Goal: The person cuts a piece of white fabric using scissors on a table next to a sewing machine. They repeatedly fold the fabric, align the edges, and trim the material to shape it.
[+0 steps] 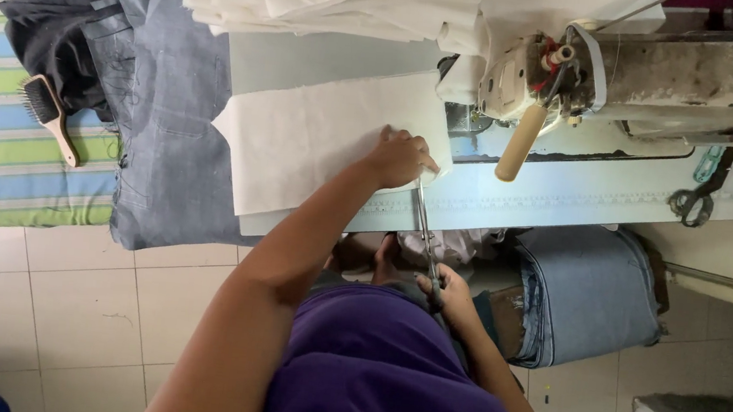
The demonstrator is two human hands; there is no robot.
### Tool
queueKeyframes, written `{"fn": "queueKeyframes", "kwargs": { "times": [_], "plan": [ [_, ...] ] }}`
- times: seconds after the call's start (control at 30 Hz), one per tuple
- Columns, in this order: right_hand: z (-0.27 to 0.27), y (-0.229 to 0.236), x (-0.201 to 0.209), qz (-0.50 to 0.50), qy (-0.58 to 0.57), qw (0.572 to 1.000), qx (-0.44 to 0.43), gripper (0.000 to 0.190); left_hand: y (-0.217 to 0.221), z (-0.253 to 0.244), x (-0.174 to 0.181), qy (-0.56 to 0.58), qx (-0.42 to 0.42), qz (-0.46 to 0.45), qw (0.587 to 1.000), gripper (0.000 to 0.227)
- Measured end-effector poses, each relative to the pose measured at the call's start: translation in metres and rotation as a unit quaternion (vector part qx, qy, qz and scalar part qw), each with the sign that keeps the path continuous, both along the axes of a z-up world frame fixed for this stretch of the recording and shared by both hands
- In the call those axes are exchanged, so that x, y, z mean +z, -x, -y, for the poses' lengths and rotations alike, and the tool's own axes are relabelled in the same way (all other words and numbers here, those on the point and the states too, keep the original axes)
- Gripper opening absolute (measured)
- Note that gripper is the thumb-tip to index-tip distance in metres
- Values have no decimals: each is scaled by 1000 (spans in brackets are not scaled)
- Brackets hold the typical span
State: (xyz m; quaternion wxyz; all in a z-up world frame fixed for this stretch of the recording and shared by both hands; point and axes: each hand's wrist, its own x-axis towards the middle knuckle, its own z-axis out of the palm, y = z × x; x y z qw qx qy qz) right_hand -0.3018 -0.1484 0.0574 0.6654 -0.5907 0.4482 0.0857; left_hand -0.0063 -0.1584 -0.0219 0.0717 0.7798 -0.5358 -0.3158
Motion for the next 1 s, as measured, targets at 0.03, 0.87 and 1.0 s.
{"fn": "queueKeyframes", "kwargs": {
  "times": [0.03, 0.87, 1.0],
  "plan": [
    [3, -5, 2, 5, -3, 1000, -3, 42, -2, 0, -2, 18, 14, 11, 1000, 51],
    [-3, 24, -67, -29, 13, 999, 26, 39, 13, -87, 69, 2, 81, 93, 992, 104],
    [-7, 20, -58, -41, 29, 998, 26, 38, 12, -86, 70, -9, 81, 89, 993, 106]
  ]
}}
